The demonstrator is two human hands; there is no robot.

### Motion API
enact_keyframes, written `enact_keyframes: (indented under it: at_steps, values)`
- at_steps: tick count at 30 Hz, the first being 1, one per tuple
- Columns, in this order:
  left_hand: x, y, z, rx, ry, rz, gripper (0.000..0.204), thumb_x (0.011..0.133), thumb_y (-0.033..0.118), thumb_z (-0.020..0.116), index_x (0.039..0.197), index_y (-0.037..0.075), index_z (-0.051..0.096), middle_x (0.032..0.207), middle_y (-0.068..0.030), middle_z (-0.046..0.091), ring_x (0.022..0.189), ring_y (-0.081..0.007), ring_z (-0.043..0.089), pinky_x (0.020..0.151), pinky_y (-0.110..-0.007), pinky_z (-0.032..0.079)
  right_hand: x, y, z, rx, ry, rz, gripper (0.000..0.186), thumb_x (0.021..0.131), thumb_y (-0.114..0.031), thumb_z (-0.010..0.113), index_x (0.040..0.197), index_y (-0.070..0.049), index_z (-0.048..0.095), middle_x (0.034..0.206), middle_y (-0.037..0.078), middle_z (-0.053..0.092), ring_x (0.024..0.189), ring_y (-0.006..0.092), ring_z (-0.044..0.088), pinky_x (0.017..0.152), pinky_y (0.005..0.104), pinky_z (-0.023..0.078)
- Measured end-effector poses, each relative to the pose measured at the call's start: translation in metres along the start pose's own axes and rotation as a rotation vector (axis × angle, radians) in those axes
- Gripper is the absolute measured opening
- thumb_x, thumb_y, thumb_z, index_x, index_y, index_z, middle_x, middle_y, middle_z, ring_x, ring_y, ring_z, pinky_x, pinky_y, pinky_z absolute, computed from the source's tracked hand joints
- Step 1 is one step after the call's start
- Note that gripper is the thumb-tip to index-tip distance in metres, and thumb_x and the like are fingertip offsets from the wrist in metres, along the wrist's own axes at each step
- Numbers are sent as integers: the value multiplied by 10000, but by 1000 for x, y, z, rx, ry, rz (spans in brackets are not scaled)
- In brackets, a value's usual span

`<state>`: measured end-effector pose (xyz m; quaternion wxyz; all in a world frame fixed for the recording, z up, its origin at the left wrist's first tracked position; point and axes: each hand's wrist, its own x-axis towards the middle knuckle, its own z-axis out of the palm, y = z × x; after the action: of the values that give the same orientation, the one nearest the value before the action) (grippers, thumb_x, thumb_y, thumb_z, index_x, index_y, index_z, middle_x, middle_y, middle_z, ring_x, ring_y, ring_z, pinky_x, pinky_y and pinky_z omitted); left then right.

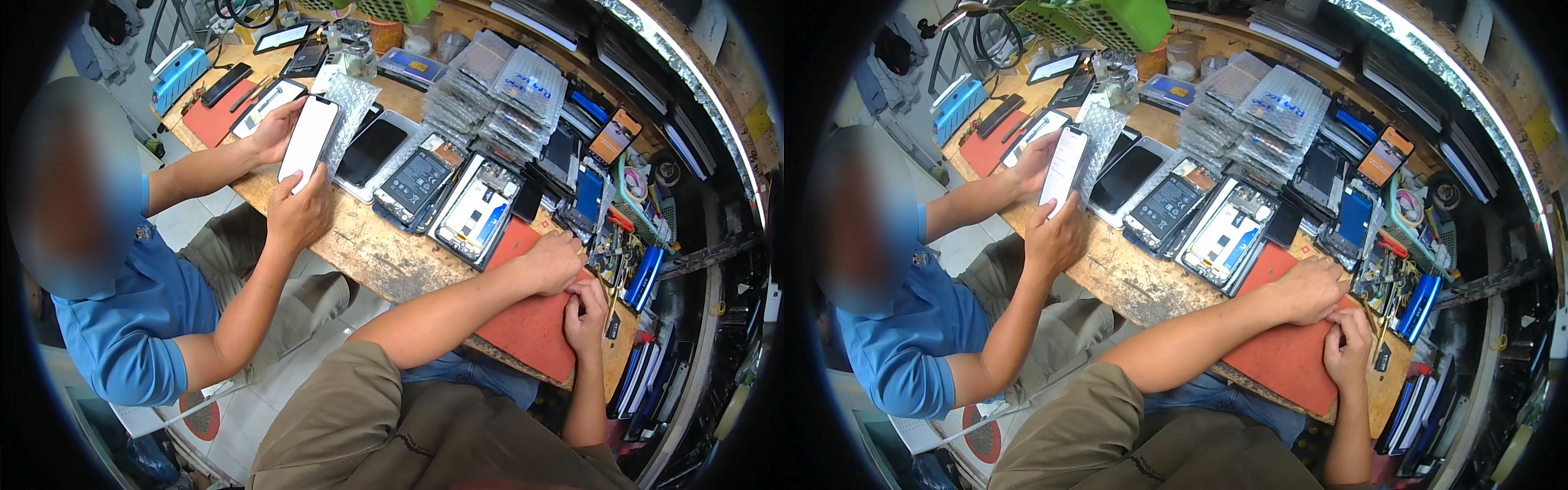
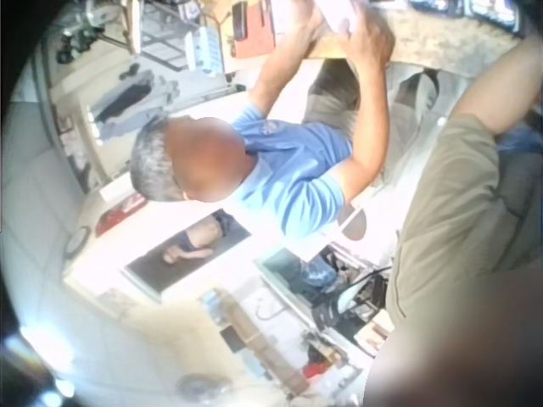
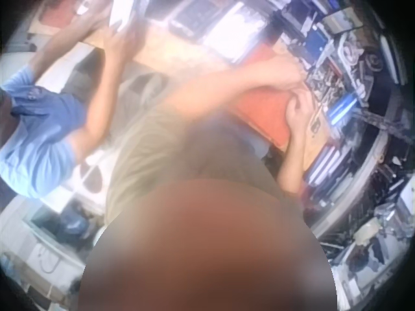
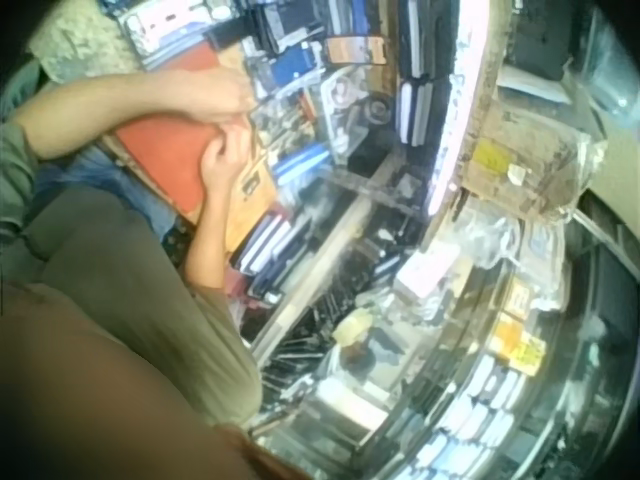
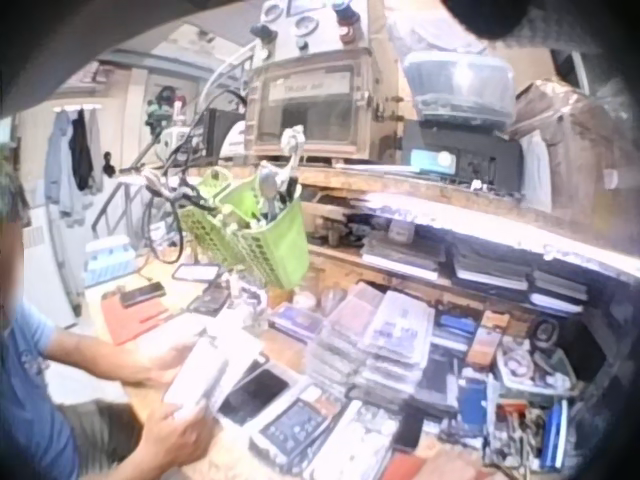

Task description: The person disassembles a smartphone using a screwdriver and a metal prying tool. They remove the screws, pry open the casing, and separate the screen from the body. The person then removes the battery and places the components on the table.

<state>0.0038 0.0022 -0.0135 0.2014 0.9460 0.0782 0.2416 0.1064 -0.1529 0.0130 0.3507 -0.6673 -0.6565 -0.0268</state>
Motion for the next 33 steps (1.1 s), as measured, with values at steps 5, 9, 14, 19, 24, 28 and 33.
enact_keyframes:
  at_steps: [5,9,14,19,24,28,33]
  values:
    - [2,-4,1,13,35,3,318,847,254,760,1057,15,750,1056,-192,700,1049,-352,662,881,-475,555,-2,2,4,7,3,-6,184,826,130,576,940,18,668,906,150,621,748,289,620,645,366,489]
    - [2,-3,0,35,26,3,308,849,249,756,1049,16,750,1060,-188,701,1051,-350,663,883,-474,555,-3,2,3,26,3,29,171,812,127,588,914,15,669,870,150,606,727,283,602,629,371,476]
    - [3,-4,-1,43,4,20,306,864,255,741,1055,16,744,1059,-187,705,1057,-361,669,894,-479,557,-3,-1,1,-85,29,-117,181,776,117,610,908,6,665,820,155,599,715,327,576,637,418,453]
    - [6,-3,-15,34,-25,11,313,884,254,729,1072,4,727,1019,-192,717,1017,-365,704,894,-485,562,-15,-15,-12,-165,93,-194,193,770,92,636,936,-2,668,818,149,622,755,340,591,718,435,438]
    - [0,14,-77,-211,279,37,263,932,226,719,1096,20,712,981,-164,714,949,-336,714,862,-455,564,-50,-23,-42,-253,67,-132,190,774,86,646,937,-7,676,831,142,635,778,339,599,752,439,436]
    - [-59,10,-130,-433,669,-57,249,950,147,723,1162,21,690,948,-138,667,869,-307,675,796,-410,547,-88,-11,-70,-272,152,22,171,807,83,644,947,-5,686,870,148,649,836,345,619,796,429,456]
    - [-137,-7,-138,135,449,-567,519,910,273,764,1329,9,609,1242,-204,596,1187,-377,562,1024,-477,447,-121,0,-70,-193,205,179,133,856,89,610,948,16,674,897,167,643,859,350,615,763,433,470]
